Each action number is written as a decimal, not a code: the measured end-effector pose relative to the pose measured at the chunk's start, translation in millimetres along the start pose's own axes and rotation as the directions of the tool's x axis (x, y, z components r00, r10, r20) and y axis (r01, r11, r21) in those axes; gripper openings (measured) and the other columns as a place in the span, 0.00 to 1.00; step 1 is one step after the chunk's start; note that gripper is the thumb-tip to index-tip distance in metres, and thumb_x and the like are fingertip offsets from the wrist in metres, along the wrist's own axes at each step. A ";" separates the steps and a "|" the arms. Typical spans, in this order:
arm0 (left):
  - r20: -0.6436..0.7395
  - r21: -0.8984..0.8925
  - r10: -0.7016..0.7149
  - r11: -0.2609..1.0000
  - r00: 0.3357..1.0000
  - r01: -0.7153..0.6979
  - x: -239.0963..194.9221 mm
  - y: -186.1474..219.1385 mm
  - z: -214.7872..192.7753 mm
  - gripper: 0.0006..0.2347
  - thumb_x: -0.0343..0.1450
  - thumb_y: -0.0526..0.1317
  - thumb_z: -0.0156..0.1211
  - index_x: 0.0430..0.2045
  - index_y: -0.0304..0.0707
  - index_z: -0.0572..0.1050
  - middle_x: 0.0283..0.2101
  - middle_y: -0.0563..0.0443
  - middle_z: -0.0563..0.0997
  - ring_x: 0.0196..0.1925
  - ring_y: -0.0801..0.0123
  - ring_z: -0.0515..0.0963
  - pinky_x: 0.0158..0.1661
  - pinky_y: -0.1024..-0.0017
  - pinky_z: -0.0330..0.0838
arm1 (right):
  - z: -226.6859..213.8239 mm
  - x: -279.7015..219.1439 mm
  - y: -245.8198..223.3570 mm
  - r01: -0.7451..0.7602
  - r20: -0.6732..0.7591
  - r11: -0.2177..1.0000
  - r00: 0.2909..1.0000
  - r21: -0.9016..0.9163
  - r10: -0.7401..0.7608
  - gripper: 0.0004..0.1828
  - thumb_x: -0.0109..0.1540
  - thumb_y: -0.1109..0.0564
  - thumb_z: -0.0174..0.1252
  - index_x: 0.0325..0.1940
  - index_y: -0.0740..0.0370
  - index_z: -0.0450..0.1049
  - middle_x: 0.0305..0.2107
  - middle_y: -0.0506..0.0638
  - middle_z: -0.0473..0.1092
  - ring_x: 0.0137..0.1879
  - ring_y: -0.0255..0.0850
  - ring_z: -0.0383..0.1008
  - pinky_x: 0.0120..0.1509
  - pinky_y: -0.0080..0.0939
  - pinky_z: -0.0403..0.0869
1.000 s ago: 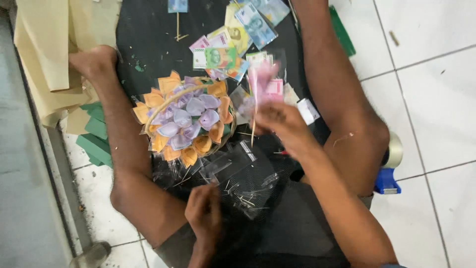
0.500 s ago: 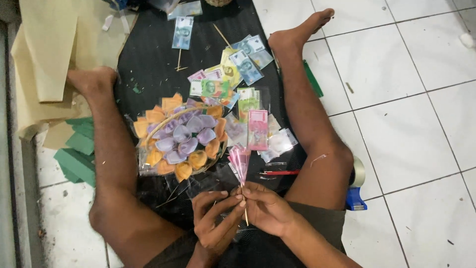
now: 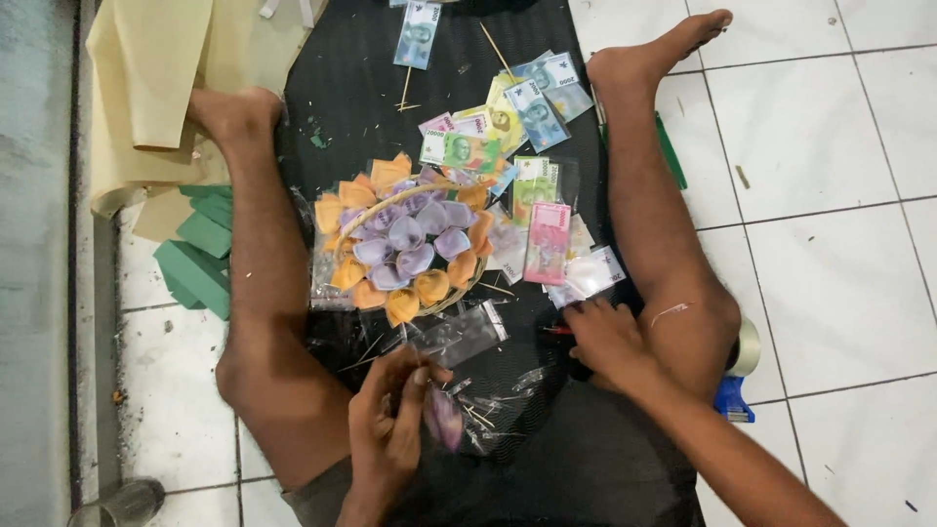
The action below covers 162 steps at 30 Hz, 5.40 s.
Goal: The person sits on the floor and assembles a decorative arrangement of paper flowers. They use a utility knife to trim wooden sticks, attach folded paper currency to the sticks, and place the finished units into a woven basket containing purple and orange paper petals.
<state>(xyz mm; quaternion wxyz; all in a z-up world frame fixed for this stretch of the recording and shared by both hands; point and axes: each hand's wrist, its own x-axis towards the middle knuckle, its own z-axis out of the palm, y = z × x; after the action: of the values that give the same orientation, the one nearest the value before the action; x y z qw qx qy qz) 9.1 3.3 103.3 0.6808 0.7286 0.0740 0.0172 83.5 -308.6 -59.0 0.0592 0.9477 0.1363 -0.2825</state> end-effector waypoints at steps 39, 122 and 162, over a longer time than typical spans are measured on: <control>0.296 -0.289 -0.170 0.922 0.940 0.257 18.5 -3.2 74.7 0.10 0.77 0.32 0.51 0.34 0.24 0.81 0.22 0.39 0.81 0.27 0.73 0.67 0.34 0.74 0.62 | -119.5 -70.1 -34.2 0.461 -0.653 0.645 0.753 0.609 0.079 0.11 0.53 0.62 0.62 0.20 0.54 0.67 0.09 0.46 0.62 0.16 0.42 0.65 0.24 0.36 0.66; 0.490 -0.192 -0.218 0.917 0.844 0.349 -16.2 17.8 75.4 0.12 0.79 0.41 0.48 0.42 0.31 0.79 0.34 0.48 0.86 0.28 0.79 0.73 0.32 0.80 0.64 | -119.5 -102.5 -2.6 0.213 -0.403 0.695 0.907 0.687 0.121 0.23 0.63 0.50 0.64 0.19 0.55 0.62 0.13 0.43 0.59 0.23 0.34 0.58 0.30 0.38 0.57; 0.032 -0.778 -0.442 0.551 0.896 0.300 -26.3 -60.6 81.5 0.06 0.79 0.37 0.51 0.47 0.45 0.65 0.44 0.33 0.85 0.44 0.71 0.81 0.48 0.79 0.66 | -57.3 -32.5 -35.0 0.355 -0.422 0.396 0.902 0.847 0.093 0.11 0.67 0.55 0.65 0.50 0.64 0.82 0.40 0.62 0.76 0.51 0.54 0.76 0.56 0.49 0.74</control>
<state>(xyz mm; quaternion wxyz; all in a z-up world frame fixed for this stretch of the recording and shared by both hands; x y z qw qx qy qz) -11.8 -77.0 39.1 0.9029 0.3332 0.2689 -0.0366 77.0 -271.6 5.4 -0.5182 0.8467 0.0457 -0.1121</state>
